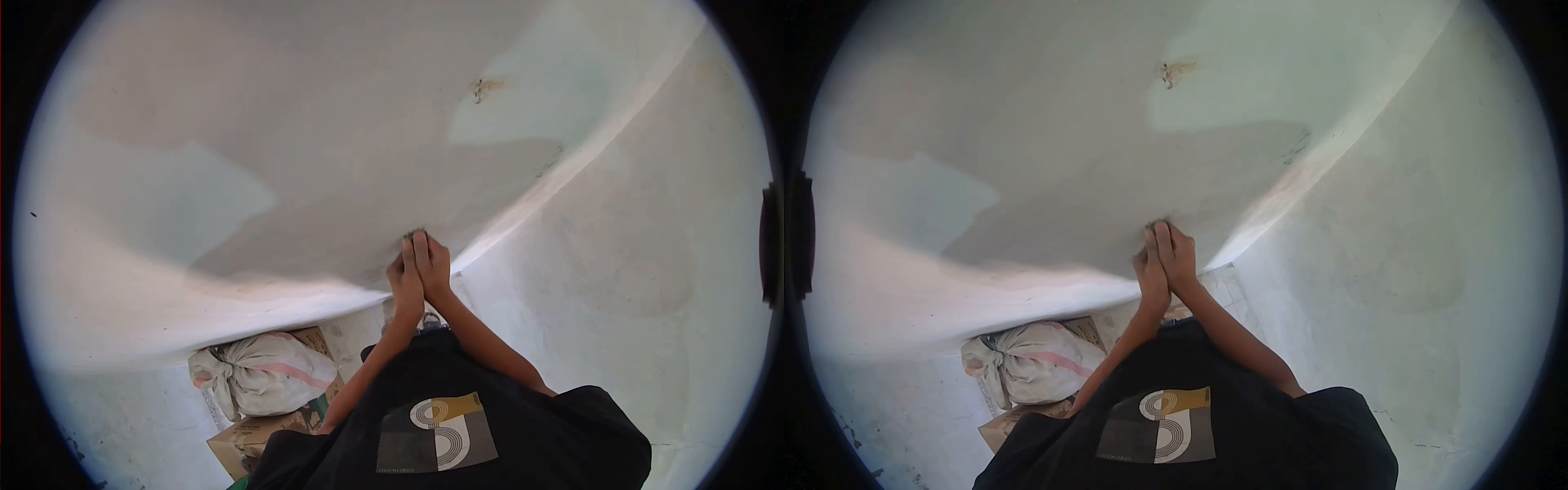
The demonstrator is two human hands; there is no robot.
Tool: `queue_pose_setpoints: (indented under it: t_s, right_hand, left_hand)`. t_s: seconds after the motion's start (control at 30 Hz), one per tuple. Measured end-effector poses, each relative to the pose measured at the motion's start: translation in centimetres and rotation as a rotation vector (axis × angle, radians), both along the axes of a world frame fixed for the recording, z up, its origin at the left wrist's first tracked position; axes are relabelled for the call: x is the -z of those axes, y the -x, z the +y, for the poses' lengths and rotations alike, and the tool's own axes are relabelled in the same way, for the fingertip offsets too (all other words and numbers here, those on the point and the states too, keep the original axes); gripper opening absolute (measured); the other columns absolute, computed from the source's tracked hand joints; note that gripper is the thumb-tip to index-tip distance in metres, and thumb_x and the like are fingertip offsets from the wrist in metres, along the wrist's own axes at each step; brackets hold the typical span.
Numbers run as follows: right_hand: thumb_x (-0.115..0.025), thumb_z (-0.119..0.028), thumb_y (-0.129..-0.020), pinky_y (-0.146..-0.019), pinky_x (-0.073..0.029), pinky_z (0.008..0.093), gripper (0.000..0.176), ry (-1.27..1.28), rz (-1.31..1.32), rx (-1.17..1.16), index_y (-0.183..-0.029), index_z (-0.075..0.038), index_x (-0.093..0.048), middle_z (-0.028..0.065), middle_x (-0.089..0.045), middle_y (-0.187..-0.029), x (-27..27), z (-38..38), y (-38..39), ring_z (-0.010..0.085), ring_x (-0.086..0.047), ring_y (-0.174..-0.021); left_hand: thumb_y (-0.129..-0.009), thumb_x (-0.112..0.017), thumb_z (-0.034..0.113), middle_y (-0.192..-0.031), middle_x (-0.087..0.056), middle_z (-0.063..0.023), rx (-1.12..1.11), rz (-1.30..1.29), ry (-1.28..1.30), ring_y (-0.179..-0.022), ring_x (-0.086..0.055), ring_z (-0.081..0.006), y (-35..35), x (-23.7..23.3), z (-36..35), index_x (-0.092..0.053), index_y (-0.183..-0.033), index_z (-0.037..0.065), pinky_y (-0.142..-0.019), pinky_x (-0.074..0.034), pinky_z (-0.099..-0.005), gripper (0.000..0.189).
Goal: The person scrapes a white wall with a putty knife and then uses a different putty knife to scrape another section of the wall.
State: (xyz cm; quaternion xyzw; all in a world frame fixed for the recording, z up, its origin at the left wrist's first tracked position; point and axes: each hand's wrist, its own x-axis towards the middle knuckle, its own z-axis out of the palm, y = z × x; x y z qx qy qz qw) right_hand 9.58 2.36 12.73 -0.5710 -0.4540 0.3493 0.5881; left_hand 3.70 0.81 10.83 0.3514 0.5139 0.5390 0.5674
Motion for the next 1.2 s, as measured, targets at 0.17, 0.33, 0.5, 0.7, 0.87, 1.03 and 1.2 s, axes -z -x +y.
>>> queue_pose_setpoints:
  t_s: [0.17, 0.33, 0.5, 0.7, 0.87, 1.03, 1.2]
  right_hand:
    - [-0.048, -0.028, -0.098, -0.050, -0.040, 0.0339, 0.036, 0.058, -0.035, -0.006, -0.080, 0.002, -0.057, 0.0131, -0.053, -0.058, 3.9, -1.5, 0.4, 0.0138, -0.046, -0.053]
    - [-0.048, -0.028, -0.099, -0.050, -0.040, 0.0334, 0.037, 0.071, -0.035, -0.021, -0.079, 0.002, -0.057, 0.0123, -0.053, -0.058, 3.2, -1.8, 0.9, 0.0122, -0.046, -0.054]
    - [-0.048, -0.029, -0.099, -0.048, -0.038, 0.0327, 0.038, 0.033, -0.076, -0.042, -0.078, 0.002, -0.056, 0.0114, -0.052, -0.057, 2.7, -0.5, 0.6, 0.0107, -0.045, -0.054]
    - [-0.048, -0.029, -0.099, -0.047, -0.035, 0.0321, 0.038, 0.051, 0.022, -0.009, -0.076, 0.001, -0.054, 0.0078, -0.048, -0.054, 3.5, -0.9, 1.1, 0.0086, -0.041, -0.054]
    - [-0.047, -0.030, -0.099, -0.047, -0.035, 0.0319, 0.040, 0.031, -0.023, 0.007, -0.075, 0.001, -0.053, 0.0056, -0.046, -0.054, 3.2, -1.2, 0.6, 0.0080, -0.040, -0.055]
    - [-0.045, -0.032, -0.101, -0.049, -0.033, 0.0290, 0.043, 0.035, 0.019, 0.009, -0.070, -0.003, -0.048, 0.0001, -0.044, -0.058, 0.9, -0.3, 0.8, 0.0074, -0.038, -0.058]
    - [-0.050, -0.026, -0.098, -0.047, -0.036, 0.0303, 0.036, 0.000, 0.038, 0.021, -0.076, 0.002, -0.055, 0.0057, -0.046, -0.055, 2.3, -0.2, 1.4, 0.0079, -0.041, -0.055]
  left_hand:
    - [-0.099, -0.044, 0.050, -0.076, -0.059, -0.0046, 0.045, 0.022, 0.042, -0.074, -0.052, -0.0124, 0.8, 2.5, -0.4, -0.062, -0.084, -0.005, -0.067, -0.044, -0.0292, 0.059]
    - [-0.100, -0.047, 0.044, -0.074, -0.063, -0.0087, 0.052, 0.036, 0.128, -0.070, -0.052, -0.0131, 1.1, 3.8, -0.5, -0.062, -0.083, -0.007, -0.064, -0.045, -0.0314, 0.056]
    - [-0.100, -0.043, 0.046, -0.074, -0.059, -0.0052, 0.011, 0.075, 0.008, -0.072, -0.052, -0.0131, 1.2, 2.5, -0.3, -0.061, -0.082, -0.006, -0.065, -0.044, -0.0298, 0.058]
    - [-0.100, -0.044, 0.046, -0.072, -0.058, -0.0045, 0.051, 0.115, 0.071, -0.071, -0.050, -0.0126, 1.4, 2.0, -0.1, -0.060, -0.080, -0.006, -0.064, -0.043, -0.0296, 0.057]
    - [-0.100, -0.045, 0.044, -0.071, -0.060, -0.0072, 0.043, 0.142, 0.022, -0.071, -0.052, -0.0136, 1.2, 2.8, -0.3, -0.060, -0.081, -0.008, -0.065, -0.045, -0.0304, 0.057]
    - [-0.100, -0.046, 0.044, -0.075, -0.065, -0.0104, 0.044, 0.140, 0.043, -0.074, -0.057, -0.0151, 1.4, 0.3, 0.5, -0.063, -0.087, -0.010, -0.069, -0.047, -0.0309, 0.057]
    - [-0.100, -0.044, 0.047, -0.073, -0.060, -0.0062, 0.029, 0.149, 0.002, -0.072, -0.053, -0.0135, 1.2, 0.0, 0.6, -0.061, -0.082, -0.006, -0.066, -0.045, -0.0311, 0.059]
